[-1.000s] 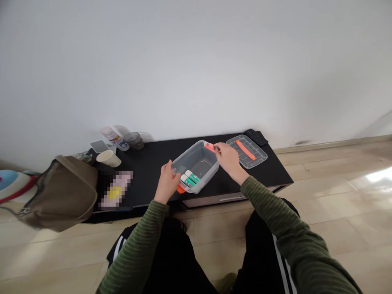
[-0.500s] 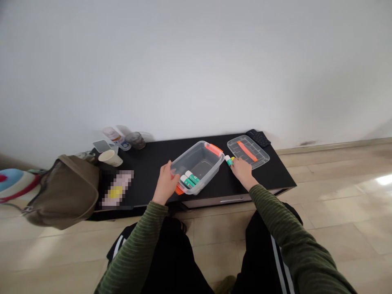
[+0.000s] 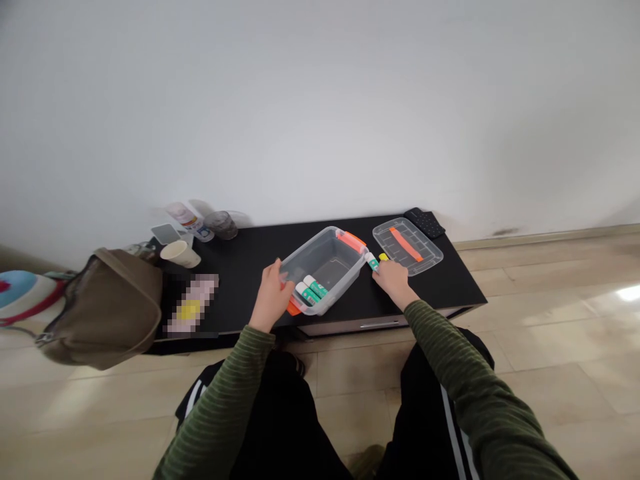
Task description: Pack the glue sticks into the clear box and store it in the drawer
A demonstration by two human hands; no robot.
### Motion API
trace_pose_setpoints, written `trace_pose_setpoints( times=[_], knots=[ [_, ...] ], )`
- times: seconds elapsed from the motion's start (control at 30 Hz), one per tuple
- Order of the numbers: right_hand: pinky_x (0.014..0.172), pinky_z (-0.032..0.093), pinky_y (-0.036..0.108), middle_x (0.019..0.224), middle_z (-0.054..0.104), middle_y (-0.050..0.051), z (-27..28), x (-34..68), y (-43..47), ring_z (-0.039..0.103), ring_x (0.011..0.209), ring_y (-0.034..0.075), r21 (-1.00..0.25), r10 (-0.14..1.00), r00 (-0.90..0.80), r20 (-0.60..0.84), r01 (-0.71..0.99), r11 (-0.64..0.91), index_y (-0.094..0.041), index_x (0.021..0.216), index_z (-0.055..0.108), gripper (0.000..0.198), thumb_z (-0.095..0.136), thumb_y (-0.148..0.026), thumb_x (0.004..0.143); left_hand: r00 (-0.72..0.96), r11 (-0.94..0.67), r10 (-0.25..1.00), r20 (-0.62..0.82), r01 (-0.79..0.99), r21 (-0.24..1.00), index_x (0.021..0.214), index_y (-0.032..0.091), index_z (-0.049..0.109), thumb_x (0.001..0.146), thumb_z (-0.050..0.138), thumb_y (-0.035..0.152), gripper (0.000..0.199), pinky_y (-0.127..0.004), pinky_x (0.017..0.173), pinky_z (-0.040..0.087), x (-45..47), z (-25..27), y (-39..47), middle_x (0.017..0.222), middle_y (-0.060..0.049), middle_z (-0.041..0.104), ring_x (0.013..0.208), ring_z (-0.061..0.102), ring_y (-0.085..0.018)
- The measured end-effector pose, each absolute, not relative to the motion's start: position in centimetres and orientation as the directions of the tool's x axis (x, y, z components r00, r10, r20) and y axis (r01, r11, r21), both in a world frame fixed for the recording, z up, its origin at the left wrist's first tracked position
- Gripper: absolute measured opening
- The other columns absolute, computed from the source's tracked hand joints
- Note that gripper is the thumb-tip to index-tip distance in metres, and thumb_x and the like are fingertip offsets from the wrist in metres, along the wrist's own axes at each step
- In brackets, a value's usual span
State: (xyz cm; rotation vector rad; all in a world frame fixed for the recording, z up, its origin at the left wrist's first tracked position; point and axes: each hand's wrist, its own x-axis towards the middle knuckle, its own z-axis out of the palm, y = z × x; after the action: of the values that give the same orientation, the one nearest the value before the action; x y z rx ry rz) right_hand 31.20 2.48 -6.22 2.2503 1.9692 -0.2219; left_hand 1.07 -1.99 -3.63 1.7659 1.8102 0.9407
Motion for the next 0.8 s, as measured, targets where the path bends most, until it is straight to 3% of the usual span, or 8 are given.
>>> trace_pose_setpoints(
  times=[0.17, 0.27, 0.37, 0.6, 0.8],
  knots=[
    [0.077, 0.044, 0.031, 0.108, 0.070, 0.015, -3.7, 32.6, 2.0, 0.066, 0.099, 0.027, -0.184, 0.984, 0.179, 0.011, 0.967, -0.174, -0.015, 0.110, 0.065, 0.037, 0.047, -0.043, 0.095, -0.087, -0.037, 0.987, 0.132, 0.686, 0.727, 0.149, 0.009, 0.033, 0.084, 0.046, 0.019, 0.067, -0.043, 0.104, 0.047, 1.2, -3.6, -2.0, 0.144, -0.021, 0.039, 0.116, 0.062, -0.026],
    [0.078, 0.043, 0.029, 0.107, 0.070, 0.013, -1.2, 32.1, 1.0, 0.064, 0.095, 0.024, -0.306, 0.975, 0.109, 0.193, 0.951, -0.046, -0.015, 0.116, 0.064, 0.039, 0.042, -0.040, 0.097, -0.091, -0.032, 0.987, 0.130, 0.689, 0.724, 0.149, 0.010, 0.033, 0.084, 0.046, 0.019, 0.066, -0.043, 0.104, 0.047, 1.3, -3.4, -2.0, 0.145, -0.021, 0.039, 0.116, 0.062, -0.026],
    [0.078, 0.043, 0.028, 0.110, 0.069, 0.013, 1.2, 29.5, -0.2, 0.063, 0.092, 0.022, -0.347, 0.962, -0.046, 0.269, 0.927, 0.141, -0.014, 0.123, 0.061, 0.041, 0.043, -0.039, 0.097, -0.095, -0.029, 0.986, 0.134, 0.703, 0.711, 0.148, 0.009, 0.034, 0.084, 0.047, 0.018, 0.066, -0.044, 0.105, 0.046, 1.4, -3.2, -2.1, 0.145, -0.021, 0.040, 0.119, 0.060, -0.027],
    [0.083, 0.044, 0.028, 0.113, 0.071, 0.011, 3.0, 21.8, 1.5, 0.063, 0.106, 0.024, -0.228, 0.916, -0.401, 0.021, 0.890, 0.395, -0.018, 0.112, 0.068, 0.036, 0.053, -0.043, 0.092, -0.093, -0.043, 0.984, 0.153, 0.707, 0.706, 0.148, 0.011, 0.034, 0.083, 0.047, 0.019, 0.067, -0.043, 0.107, 0.045, 1.4, -3.4, -2.0, 0.145, -0.020, 0.040, 0.128, 0.054, -0.028],
    [0.082, 0.051, 0.037, 0.113, 0.071, 0.019, 1.1, 18.8, 4.2, 0.068, 0.104, 0.033, -0.037, 0.888, -0.325, -0.324, 0.943, 0.331, -0.015, 0.109, 0.074, 0.036, 0.063, -0.036, 0.082, -0.095, -0.041, 0.984, 0.154, 0.710, 0.703, 0.148, 0.012, 0.036, 0.082, 0.048, 0.019, 0.067, -0.043, 0.106, 0.045, 1.4, -3.5, -2.0, 0.145, -0.019, 0.040, 0.126, 0.056, -0.028]
  ],
)
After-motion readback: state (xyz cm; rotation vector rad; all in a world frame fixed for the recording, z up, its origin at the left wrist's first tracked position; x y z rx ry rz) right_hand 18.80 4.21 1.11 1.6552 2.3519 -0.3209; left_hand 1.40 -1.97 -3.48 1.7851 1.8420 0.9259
